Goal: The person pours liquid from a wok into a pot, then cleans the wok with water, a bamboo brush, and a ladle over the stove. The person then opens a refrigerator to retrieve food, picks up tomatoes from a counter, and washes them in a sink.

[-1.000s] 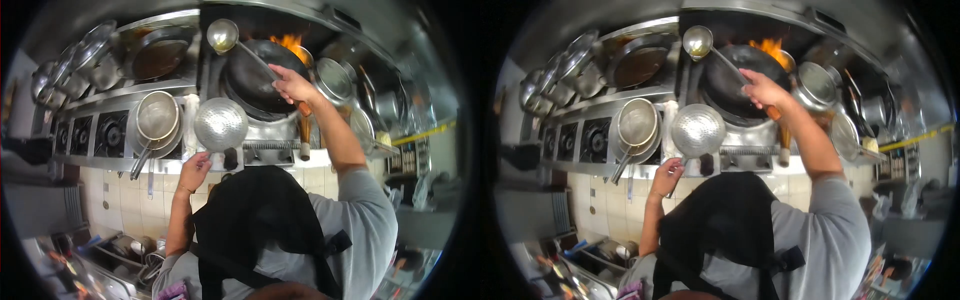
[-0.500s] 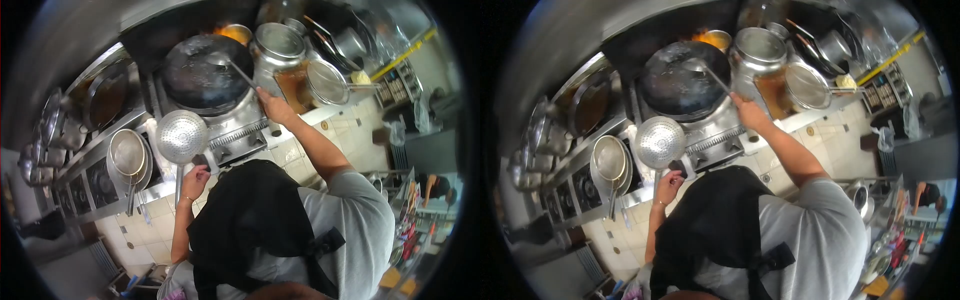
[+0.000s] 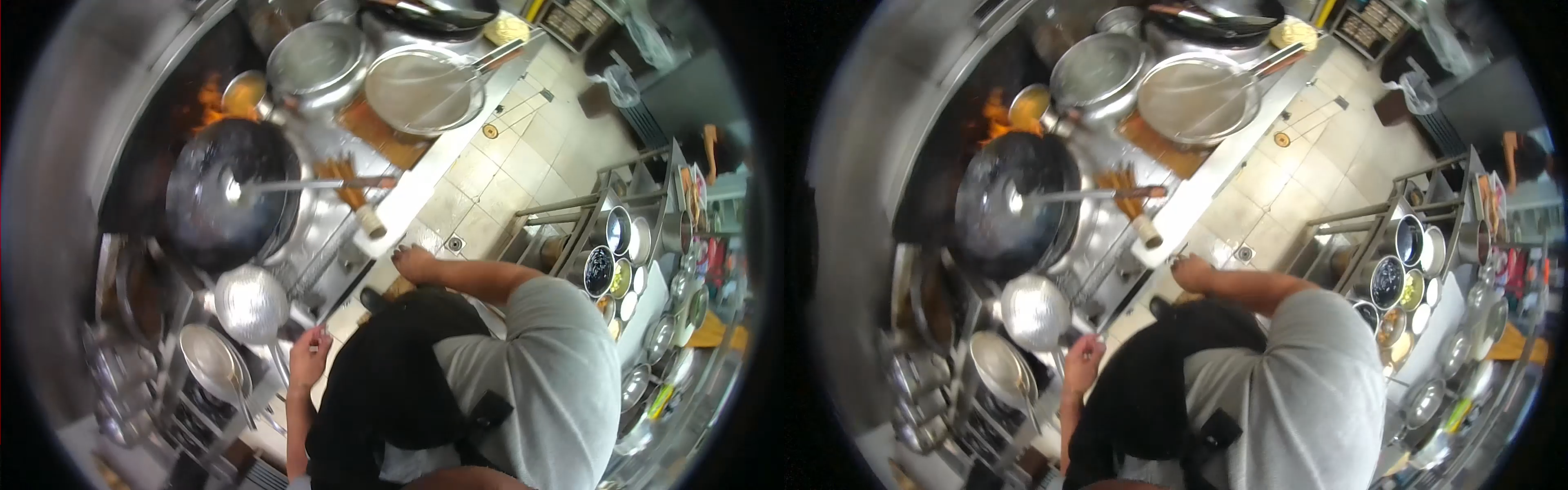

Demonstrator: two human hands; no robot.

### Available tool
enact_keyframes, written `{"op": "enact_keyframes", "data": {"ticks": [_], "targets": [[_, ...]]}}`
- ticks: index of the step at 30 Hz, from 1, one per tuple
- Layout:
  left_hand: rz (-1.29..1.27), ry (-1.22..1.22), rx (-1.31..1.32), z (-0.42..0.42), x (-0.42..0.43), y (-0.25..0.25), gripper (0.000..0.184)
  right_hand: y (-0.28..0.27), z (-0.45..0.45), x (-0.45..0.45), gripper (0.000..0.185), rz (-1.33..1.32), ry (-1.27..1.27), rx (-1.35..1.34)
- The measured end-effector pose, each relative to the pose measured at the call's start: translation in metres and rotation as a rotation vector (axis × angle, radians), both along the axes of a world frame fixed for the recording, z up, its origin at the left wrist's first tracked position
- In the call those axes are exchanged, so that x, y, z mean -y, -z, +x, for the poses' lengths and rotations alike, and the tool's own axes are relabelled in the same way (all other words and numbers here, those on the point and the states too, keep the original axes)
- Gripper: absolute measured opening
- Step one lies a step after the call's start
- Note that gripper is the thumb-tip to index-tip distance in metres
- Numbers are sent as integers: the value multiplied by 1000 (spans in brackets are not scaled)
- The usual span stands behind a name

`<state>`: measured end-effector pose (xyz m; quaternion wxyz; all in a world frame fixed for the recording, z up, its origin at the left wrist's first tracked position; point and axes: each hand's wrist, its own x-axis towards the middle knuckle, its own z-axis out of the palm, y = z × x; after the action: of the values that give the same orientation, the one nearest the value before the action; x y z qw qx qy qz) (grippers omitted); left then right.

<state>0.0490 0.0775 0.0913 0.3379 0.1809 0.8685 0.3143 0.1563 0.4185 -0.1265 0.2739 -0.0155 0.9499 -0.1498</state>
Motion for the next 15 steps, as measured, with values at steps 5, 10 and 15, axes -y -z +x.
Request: {"op": "enact_keyframes", "data": {"ticks": [5, 10, 15], "targets": [[11, 55, 70, -5, -42, 1, 35, 103, -2, -40, 59, 106, 56, -102], [46, 70, 42, -8, -79, -18, 35, 118, -24, -49, 52, 0, 284, 185], [209, 181, -17, -20, -116, -38, 35, 89, 54, -105, 50, -178, 614, 31]]}}
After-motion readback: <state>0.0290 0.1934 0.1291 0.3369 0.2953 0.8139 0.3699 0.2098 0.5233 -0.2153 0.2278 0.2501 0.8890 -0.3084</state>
